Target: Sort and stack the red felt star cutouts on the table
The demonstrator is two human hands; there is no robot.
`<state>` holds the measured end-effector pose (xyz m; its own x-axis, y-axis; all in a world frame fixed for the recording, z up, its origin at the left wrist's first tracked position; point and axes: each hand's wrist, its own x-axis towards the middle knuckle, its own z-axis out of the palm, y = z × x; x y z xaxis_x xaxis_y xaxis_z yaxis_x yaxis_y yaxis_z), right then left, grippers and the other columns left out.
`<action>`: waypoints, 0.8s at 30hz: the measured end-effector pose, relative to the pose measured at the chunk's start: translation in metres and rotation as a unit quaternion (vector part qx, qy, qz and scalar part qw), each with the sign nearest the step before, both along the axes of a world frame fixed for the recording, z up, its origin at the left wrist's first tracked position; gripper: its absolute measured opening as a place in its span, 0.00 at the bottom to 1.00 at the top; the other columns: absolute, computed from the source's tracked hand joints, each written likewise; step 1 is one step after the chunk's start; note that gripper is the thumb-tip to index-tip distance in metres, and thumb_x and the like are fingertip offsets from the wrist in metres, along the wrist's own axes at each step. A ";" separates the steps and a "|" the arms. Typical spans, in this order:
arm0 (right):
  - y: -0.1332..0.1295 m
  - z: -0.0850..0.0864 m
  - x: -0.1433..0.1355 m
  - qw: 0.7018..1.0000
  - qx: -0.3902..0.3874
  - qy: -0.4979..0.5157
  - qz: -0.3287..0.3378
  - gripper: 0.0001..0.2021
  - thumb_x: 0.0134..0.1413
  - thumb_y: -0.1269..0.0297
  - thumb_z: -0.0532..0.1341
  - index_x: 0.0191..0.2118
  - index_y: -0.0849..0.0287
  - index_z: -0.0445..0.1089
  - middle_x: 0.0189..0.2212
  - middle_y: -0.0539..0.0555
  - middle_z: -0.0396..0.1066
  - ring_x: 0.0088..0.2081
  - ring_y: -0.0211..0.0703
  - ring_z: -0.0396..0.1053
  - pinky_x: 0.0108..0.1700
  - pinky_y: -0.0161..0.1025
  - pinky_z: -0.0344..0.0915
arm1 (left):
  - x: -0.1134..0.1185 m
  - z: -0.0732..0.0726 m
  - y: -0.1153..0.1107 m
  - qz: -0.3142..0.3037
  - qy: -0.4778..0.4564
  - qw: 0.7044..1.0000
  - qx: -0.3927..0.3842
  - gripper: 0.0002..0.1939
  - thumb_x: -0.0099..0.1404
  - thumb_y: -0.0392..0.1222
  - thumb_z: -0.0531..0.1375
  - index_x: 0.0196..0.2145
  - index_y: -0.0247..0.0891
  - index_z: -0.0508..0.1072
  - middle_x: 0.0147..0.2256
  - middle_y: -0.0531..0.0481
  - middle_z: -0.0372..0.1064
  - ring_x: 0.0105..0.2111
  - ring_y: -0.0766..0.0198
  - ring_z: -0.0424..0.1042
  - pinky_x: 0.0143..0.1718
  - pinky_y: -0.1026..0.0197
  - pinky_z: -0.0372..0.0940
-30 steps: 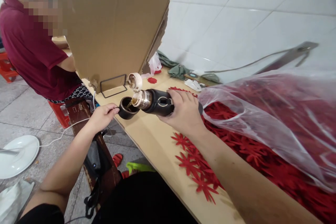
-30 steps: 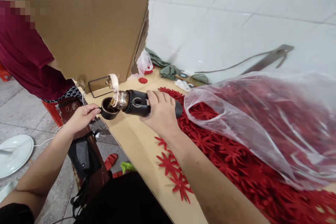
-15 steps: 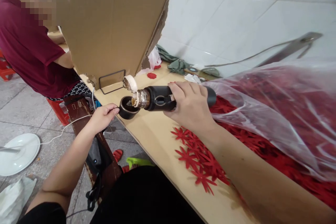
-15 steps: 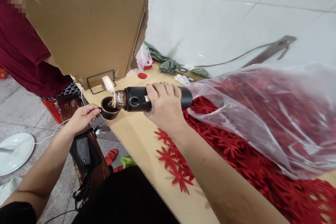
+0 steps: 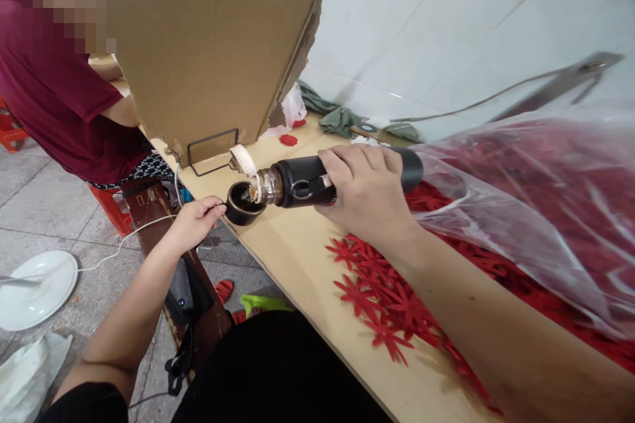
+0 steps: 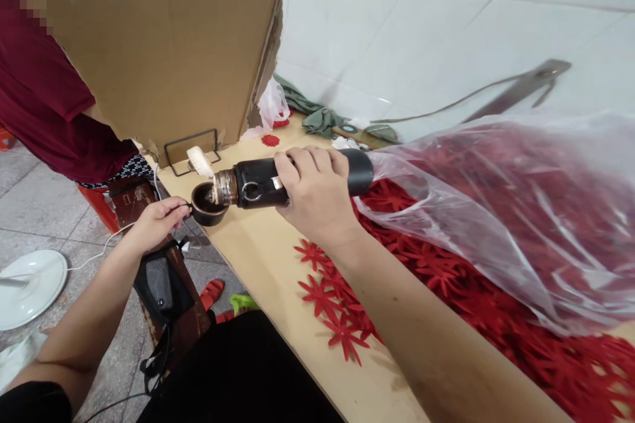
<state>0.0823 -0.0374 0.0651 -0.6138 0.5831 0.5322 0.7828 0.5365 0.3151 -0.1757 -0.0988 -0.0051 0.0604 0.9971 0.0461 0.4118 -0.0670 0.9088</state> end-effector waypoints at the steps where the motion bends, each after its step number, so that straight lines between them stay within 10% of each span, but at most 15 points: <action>1: 0.000 0.001 0.000 1.000 0.007 -0.002 0.003 0.25 0.43 0.65 0.57 0.50 0.66 0.58 0.46 0.64 0.64 0.46 0.58 0.59 0.47 0.51 0.52 | 0.000 0.000 0.000 0.000 -0.002 1.000 0.001 0.13 0.60 0.48 0.51 0.27 0.36 0.64 0.19 0.57 0.56 0.20 0.72 0.57 0.22 0.68 0.52; 24: 0.003 0.015 0.004 0.999 0.031 -0.025 0.013 0.25 0.45 0.66 0.57 0.52 0.65 0.57 0.47 0.65 0.63 0.48 0.59 0.57 0.48 0.52 0.49 | 0.003 -0.002 0.001 -0.004 -0.012 1.000 0.002 0.13 0.59 0.48 0.52 0.27 0.36 0.65 0.18 0.57 0.59 0.19 0.72 0.56 0.21 0.67 0.52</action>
